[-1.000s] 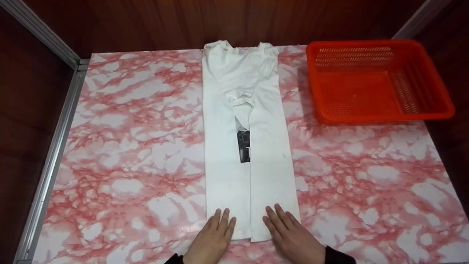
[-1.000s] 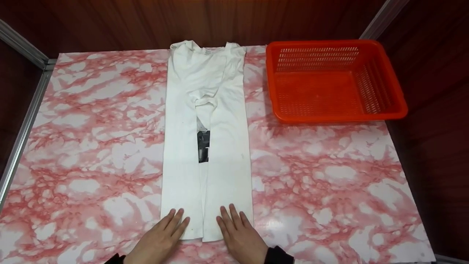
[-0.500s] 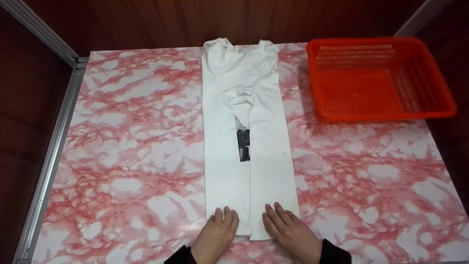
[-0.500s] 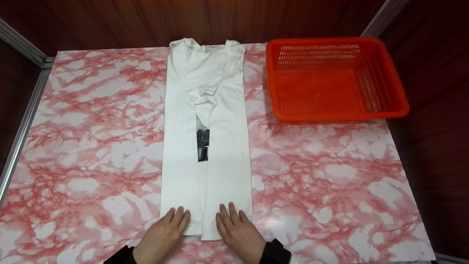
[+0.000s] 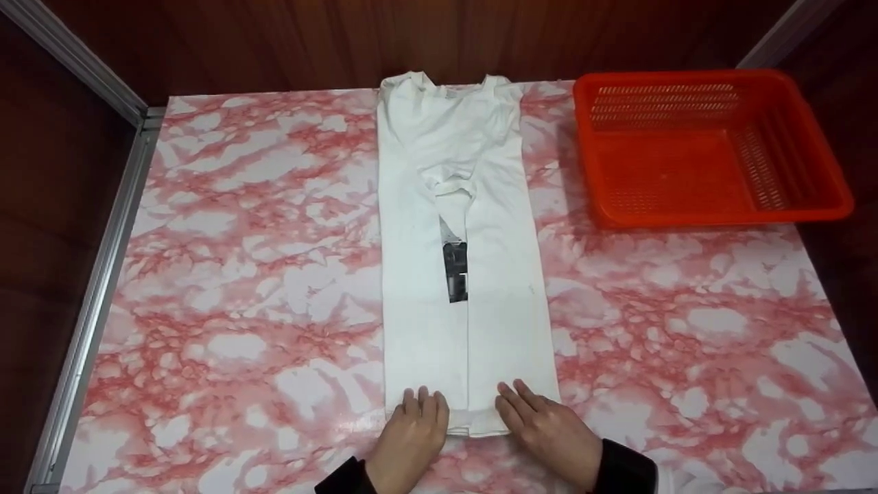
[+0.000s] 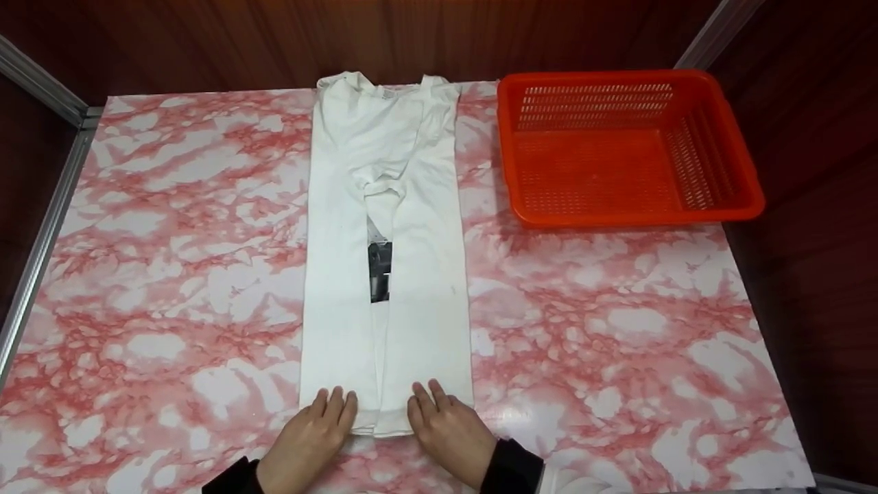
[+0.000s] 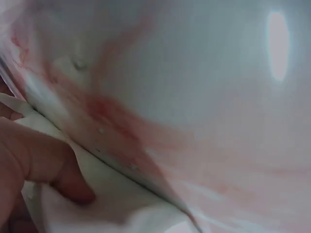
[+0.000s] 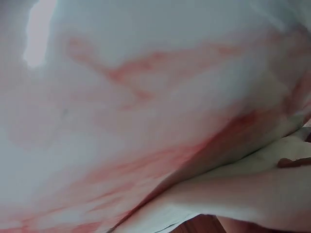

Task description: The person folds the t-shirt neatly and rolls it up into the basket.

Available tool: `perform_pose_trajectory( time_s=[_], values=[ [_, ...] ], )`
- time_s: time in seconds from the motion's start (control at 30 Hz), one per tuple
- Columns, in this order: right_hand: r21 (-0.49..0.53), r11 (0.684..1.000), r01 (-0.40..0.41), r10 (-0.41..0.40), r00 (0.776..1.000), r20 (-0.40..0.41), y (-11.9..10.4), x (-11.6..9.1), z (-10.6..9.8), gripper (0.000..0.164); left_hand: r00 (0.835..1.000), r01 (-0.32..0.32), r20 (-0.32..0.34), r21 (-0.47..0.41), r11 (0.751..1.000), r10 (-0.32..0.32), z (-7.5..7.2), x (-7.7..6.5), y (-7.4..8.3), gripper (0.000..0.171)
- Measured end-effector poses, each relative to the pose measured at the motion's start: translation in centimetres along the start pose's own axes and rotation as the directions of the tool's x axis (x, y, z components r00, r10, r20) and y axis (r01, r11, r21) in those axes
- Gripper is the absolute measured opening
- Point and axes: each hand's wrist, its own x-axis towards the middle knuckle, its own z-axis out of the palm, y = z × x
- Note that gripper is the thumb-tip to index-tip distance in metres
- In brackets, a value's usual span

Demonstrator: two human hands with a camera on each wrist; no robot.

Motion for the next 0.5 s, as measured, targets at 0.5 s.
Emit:
perform_pose_trajectory(
  time_s=[0.5],
  values=[
    [0.473,0.863,-0.180,0.064,0.966,0.251,3.7,2.3,-2.6,0.035,0.978,0.127,0.201,-0.371,0.920,-0.054,-2.2,2.2,-4.9,0.022]
  ],
)
